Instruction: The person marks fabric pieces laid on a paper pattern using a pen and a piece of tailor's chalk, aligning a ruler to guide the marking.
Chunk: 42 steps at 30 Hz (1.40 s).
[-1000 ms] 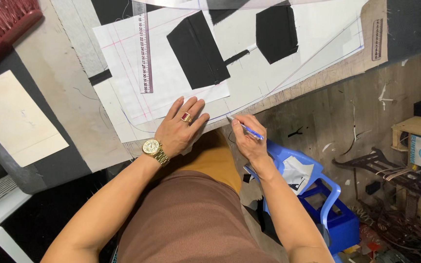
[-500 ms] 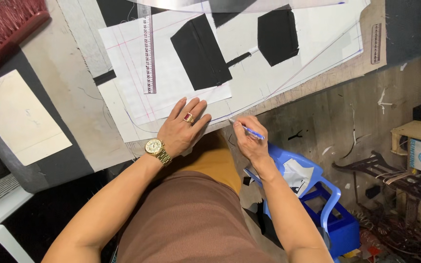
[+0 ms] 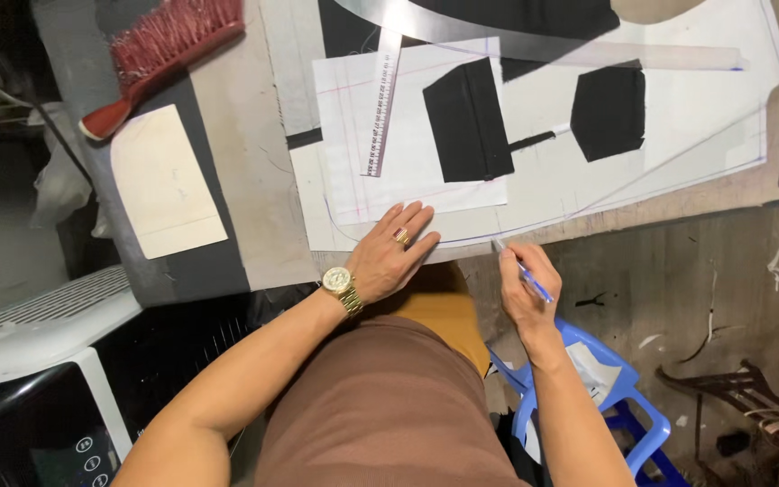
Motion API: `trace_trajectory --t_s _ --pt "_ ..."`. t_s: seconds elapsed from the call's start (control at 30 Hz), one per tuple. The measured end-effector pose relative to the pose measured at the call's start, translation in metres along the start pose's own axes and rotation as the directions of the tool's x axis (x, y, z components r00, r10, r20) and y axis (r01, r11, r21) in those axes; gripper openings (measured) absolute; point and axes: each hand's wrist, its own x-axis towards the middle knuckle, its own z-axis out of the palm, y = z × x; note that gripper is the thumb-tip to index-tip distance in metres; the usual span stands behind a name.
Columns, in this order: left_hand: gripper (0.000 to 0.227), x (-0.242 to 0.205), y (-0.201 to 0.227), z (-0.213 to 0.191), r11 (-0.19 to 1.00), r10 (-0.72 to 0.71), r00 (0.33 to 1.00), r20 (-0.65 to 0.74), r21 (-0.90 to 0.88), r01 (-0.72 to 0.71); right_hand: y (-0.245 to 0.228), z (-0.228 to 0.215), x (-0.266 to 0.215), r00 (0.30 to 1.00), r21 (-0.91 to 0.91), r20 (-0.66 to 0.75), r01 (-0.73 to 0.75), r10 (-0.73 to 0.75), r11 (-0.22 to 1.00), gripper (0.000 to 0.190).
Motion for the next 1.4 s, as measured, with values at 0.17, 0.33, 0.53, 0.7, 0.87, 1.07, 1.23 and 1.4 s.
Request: trace_trajectory --t_s 0.17,0.33,0.53,0.7,0.87,1.07,1.23,1.4 --pt "0.032 -0.063 -0.009 -0.056 0.997 -0.014 1.000 0.026 -0.072 0.016 -0.017 0.006 -0.005 0.997 -0.006 -0.059 0.042 -0.043 0.999 0.006" --pt "0.026 -0.071 -0.040 -0.079 0.990 -0.138 0.982 -0.127 0.009 0.140 -0.009 0.027 0.000 0.989 -0.061 -0.096 0.111 -0.117 0.992 0.007" --pt "0.026 -0.026 -0.081 -0.088 0.941 -0.295 0.897 -0.330 0.064 0.333 -0.045 0.057 0.064 0.909 -0.091 0.064 0.416 -0.411 0.905 0.016" --pt "0.023 0.004 -0.134 -0.106 0.872 -0.467 0.785 -0.408 -0.067 0.485 0.010 0.098 0.136 0.771 -0.258 0.201 0.636 -0.604 0.727 0.022" --pt "0.022 0.051 -0.243 -0.165 0.846 -0.461 0.687 -0.561 -0.045 0.531 0.000 0.102 0.172 0.814 -0.502 0.385 0.580 -0.434 0.641 0.059" --pt "0.021 0.150 -0.371 -0.221 0.690 -0.644 0.673 -0.363 0.103 0.716 -0.010 0.109 0.190 0.837 -0.512 0.379 0.545 -0.395 0.664 0.059" --pt "0.019 0.210 -0.441 -0.231 0.411 -0.897 0.442 0.018 0.402 0.818 -0.030 0.117 0.209 0.846 -0.465 0.387 0.523 -0.367 0.715 0.062" --pt "0.099 0.243 -0.441 -0.242 0.389 -0.891 0.213 0.400 0.433 0.813 -0.033 0.118 0.209 0.861 -0.412 0.365 0.491 -0.355 0.768 0.073"
